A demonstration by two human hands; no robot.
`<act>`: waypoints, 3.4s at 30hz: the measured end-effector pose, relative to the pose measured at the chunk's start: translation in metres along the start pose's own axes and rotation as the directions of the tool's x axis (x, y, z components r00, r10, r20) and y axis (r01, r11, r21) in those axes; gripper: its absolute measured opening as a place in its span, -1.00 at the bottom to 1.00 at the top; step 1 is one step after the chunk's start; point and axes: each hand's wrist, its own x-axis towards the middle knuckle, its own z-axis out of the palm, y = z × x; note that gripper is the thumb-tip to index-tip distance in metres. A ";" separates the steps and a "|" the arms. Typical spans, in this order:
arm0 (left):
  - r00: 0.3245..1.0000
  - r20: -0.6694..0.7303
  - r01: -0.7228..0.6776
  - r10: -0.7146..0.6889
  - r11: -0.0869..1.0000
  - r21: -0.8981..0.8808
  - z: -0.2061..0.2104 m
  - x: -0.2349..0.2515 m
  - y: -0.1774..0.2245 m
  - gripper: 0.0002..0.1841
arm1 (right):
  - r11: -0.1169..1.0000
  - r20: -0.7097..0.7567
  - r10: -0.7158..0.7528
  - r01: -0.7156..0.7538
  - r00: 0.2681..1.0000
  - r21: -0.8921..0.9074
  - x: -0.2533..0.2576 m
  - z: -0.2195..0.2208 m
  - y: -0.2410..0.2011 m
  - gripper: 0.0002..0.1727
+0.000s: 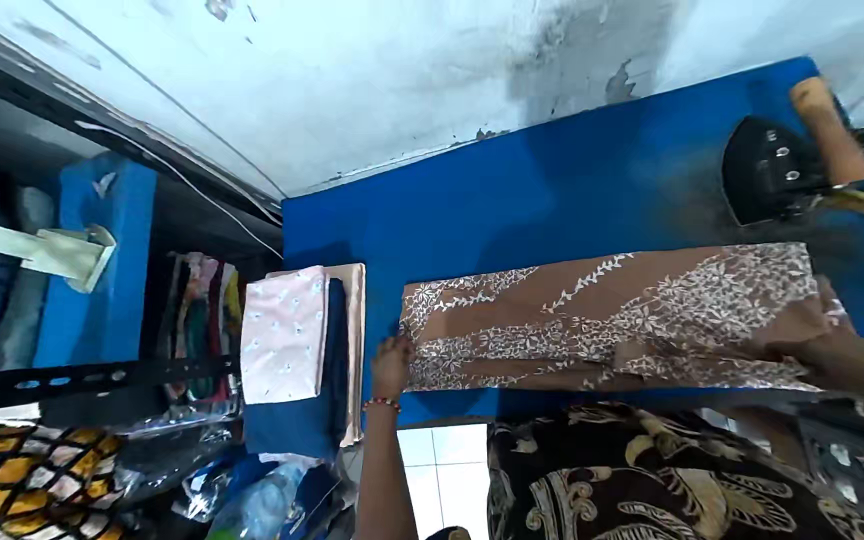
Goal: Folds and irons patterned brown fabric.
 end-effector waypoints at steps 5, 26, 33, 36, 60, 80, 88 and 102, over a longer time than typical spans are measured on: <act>0.997 -0.064 -0.024 0.030 0.996 0.091 -0.021 -0.006 0.006 -0.71 | 0.995 -0.153 0.014 0.001 0.988 0.100 -0.010 0.005 0.027 -0.65; 0.992 -0.115 -0.061 0.046 0.989 -0.131 0.006 0.035 0.062 -0.61 | 0.916 -0.260 -0.087 0.180 0.962 0.359 -0.026 0.016 0.027 -0.73; 0.933 -0.264 0.170 -0.245 0.946 -0.277 0.009 0.050 0.067 -0.56 | 0.852 -0.532 0.190 0.130 0.825 0.506 0.045 -0.023 0.094 -0.78; 0.890 -0.388 0.206 -0.238 0.971 -0.123 0.014 0.035 0.112 -0.35 | 0.648 -0.319 0.375 0.000 0.870 0.762 0.055 -0.033 0.098 -0.63; 0.852 -0.522 0.081 -0.032 0.994 0.072 0.016 0.038 0.167 -0.56 | 0.524 -0.465 0.518 0.163 0.718 0.836 0.060 -0.015 0.069 -0.46; 0.965 0.013 -0.249 0.261 0.932 -0.265 0.074 0.027 0.290 -0.48 | 0.557 -0.484 0.601 0.102 0.636 0.824 0.062 0.014 0.062 -0.54; 0.623 -0.170 -0.746 0.764 0.645 0.166 0.109 0.005 0.265 -0.56 | 0.625 -0.523 0.577 0.073 0.627 0.777 0.058 0.018 0.048 -0.48; 0.495 -0.307 -0.813 0.812 0.558 0.166 0.128 -0.019 0.221 -0.58 | 0.728 -0.592 0.605 -0.069 0.533 0.682 0.001 0.024 0.047 -0.46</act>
